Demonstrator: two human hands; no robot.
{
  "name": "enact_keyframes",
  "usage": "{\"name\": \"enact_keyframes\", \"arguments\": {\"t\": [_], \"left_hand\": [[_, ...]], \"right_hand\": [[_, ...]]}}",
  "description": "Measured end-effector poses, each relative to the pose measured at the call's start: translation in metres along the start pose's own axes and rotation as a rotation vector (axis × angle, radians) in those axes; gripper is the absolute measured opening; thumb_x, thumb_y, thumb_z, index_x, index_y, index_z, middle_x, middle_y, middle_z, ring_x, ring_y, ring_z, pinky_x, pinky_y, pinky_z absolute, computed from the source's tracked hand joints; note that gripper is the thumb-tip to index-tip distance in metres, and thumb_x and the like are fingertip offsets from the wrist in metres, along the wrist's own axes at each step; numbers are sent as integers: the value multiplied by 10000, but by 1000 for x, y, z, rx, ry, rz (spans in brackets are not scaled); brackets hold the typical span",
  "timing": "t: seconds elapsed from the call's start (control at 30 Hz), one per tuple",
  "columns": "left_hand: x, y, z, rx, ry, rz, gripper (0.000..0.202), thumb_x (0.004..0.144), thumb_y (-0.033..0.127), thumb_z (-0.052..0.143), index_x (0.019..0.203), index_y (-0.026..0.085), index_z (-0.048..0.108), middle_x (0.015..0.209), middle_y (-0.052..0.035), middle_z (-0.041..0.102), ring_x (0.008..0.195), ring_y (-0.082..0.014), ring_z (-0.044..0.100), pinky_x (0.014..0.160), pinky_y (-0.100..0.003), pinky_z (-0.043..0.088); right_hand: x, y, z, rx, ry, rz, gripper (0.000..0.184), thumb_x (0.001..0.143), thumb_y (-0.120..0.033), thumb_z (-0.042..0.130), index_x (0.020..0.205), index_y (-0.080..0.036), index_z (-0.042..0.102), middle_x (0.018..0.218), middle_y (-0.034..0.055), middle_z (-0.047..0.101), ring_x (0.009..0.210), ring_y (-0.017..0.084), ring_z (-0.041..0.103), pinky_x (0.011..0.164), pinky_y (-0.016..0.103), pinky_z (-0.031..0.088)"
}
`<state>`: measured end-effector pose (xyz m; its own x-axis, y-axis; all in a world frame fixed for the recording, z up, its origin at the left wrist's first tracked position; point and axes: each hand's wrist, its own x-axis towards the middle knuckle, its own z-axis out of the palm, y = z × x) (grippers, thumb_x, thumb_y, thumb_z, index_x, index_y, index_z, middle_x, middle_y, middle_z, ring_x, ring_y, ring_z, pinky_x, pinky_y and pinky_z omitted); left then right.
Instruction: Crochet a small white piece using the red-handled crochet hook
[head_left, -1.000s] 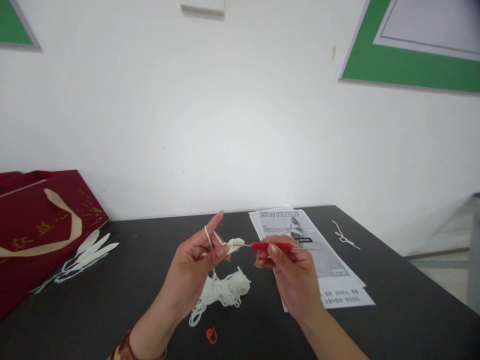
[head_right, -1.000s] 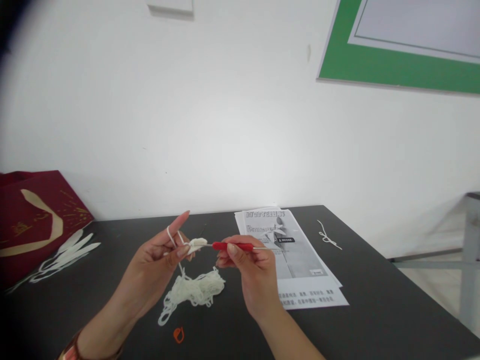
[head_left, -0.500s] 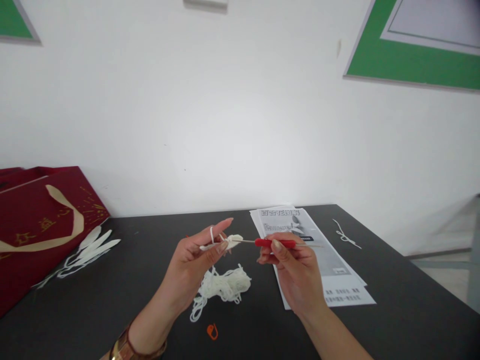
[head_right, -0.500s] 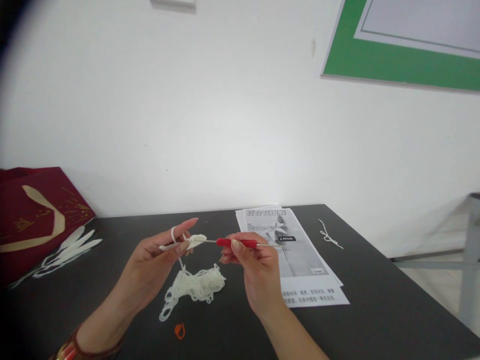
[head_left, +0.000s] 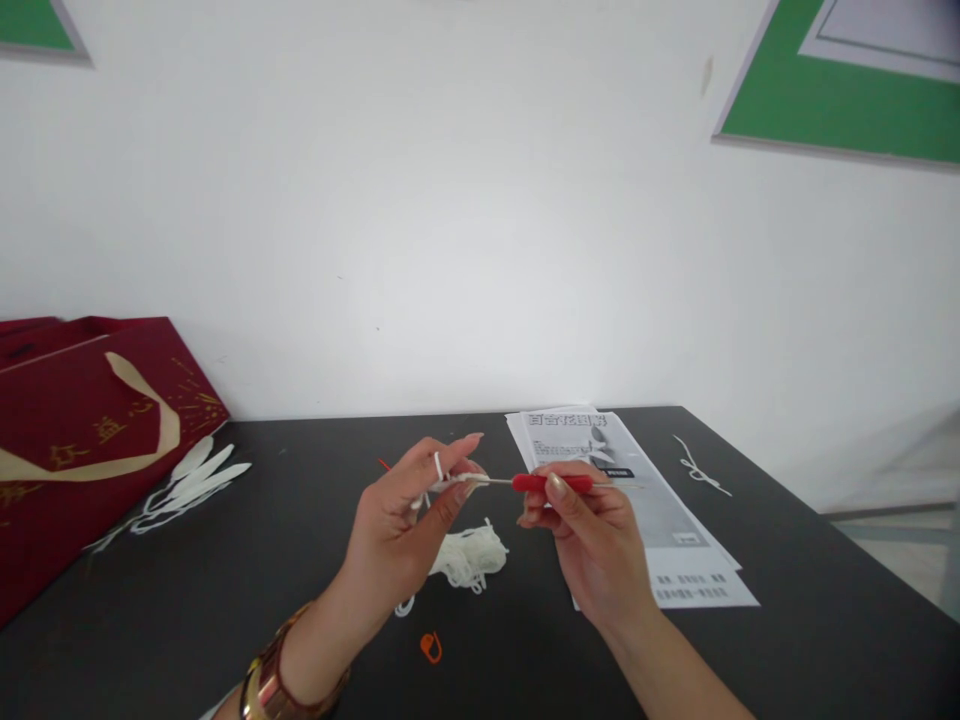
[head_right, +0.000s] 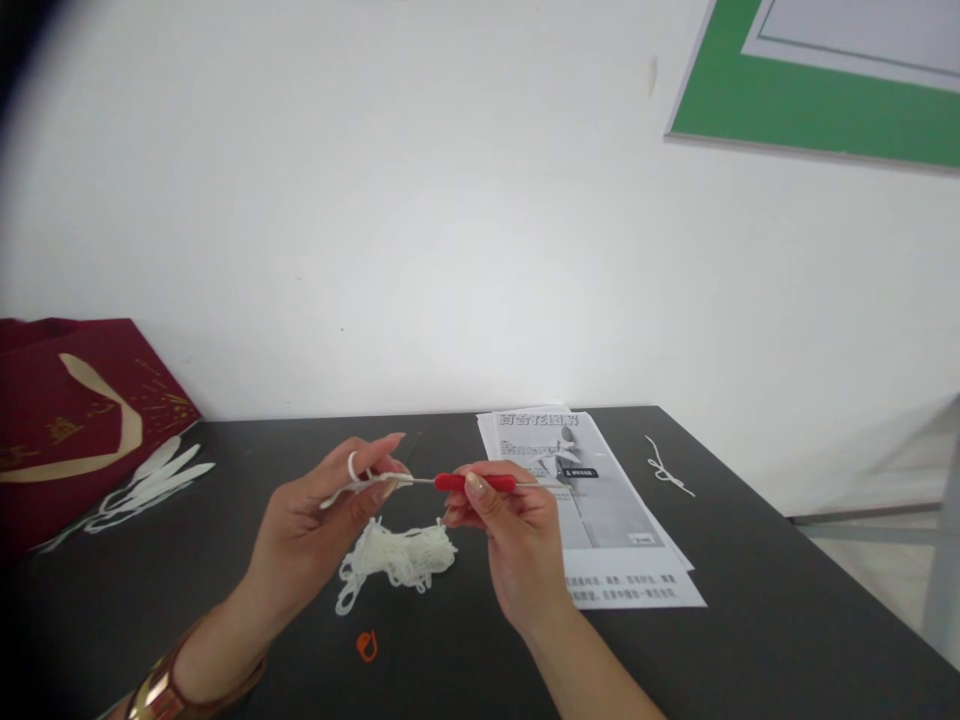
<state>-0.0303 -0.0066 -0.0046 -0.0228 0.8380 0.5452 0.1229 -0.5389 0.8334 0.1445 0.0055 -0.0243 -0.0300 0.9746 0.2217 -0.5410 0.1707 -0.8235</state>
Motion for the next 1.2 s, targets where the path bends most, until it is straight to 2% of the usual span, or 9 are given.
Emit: {"name": "enact_keyframes", "arguments": {"t": [0.2, 0.37, 0.53, 0.67, 0.87, 1.03, 1.2], "left_hand": [[-1, -5, 0, 16, -7, -28, 405, 815, 139, 645, 1204, 249, 655, 848, -20, 673, 803, -149, 625, 700, -245, 482], [0, -4, -3, 0, 12, -129, 416, 796, 172, 679, 1206, 245, 658, 788, 0, 637, 664, -107, 553, 599, -215, 430], [1, -3, -4, -167, 27, -274, 476, 749, 204, 745, 1209, 292, 656, 699, 37, 566, 642, -91, 483, 608, -212, 390], [1, -4, -7, -324, -8, -414, 485, 736, 235, 767, 1195, 344, 656, 672, 51, 543, 630, -78, 451, 598, -204, 354], [3, 0, -9, -419, -30, -494, 492, 683, 204, 803, 1146, 330, 692, 656, 45, 589, 642, -84, 486, 652, -215, 367], [4, 5, -11, -491, -65, -545, 456, 647, 165, 807, 1086, 262, 732, 632, 29, 609, 630, -94, 505, 658, -226, 377], [5, 9, -14, -589, -105, -606, 498, 625, 116, 790, 1108, 223, 722, 589, 35, 586, 566, -84, 495, 619, -226, 374]], "right_hand": [[1, 3, -1, 42, -6, 25, 101, 760, -248, 754, 819, -173, 721, 675, 12, 724, 567, 109, 661, 547, 199, 583], [0, 3, 0, 55, -14, 22, 95, 767, -244, 748, 820, -171, 719, 672, 8, 722, 565, 103, 659, 548, 193, 584], [0, 1, -1, 49, -8, 25, 95, 768, -249, 748, 812, -170, 717, 666, 7, 722, 557, 100, 659, 549, 194, 585], [1, 1, -2, 47, -16, 29, 104, 760, -253, 755, 820, -177, 717, 661, 10, 725, 563, 105, 663, 550, 199, 586], [1, -1, -4, 10, -46, 11, 109, 756, -273, 762, 803, -183, 722, 657, 9, 731, 541, 100, 669, 552, 182, 573], [2, -4, -7, -25, -112, -49, 78, 762, -254, 759, 807, -200, 727, 665, -2, 727, 554, 104, 673, 568, 194, 574], [5, -8, -12, -115, -234, -217, 50, 798, -186, 720, 835, -214, 740, 750, 5, 709, 622, 124, 685, 591, 228, 583]]}}
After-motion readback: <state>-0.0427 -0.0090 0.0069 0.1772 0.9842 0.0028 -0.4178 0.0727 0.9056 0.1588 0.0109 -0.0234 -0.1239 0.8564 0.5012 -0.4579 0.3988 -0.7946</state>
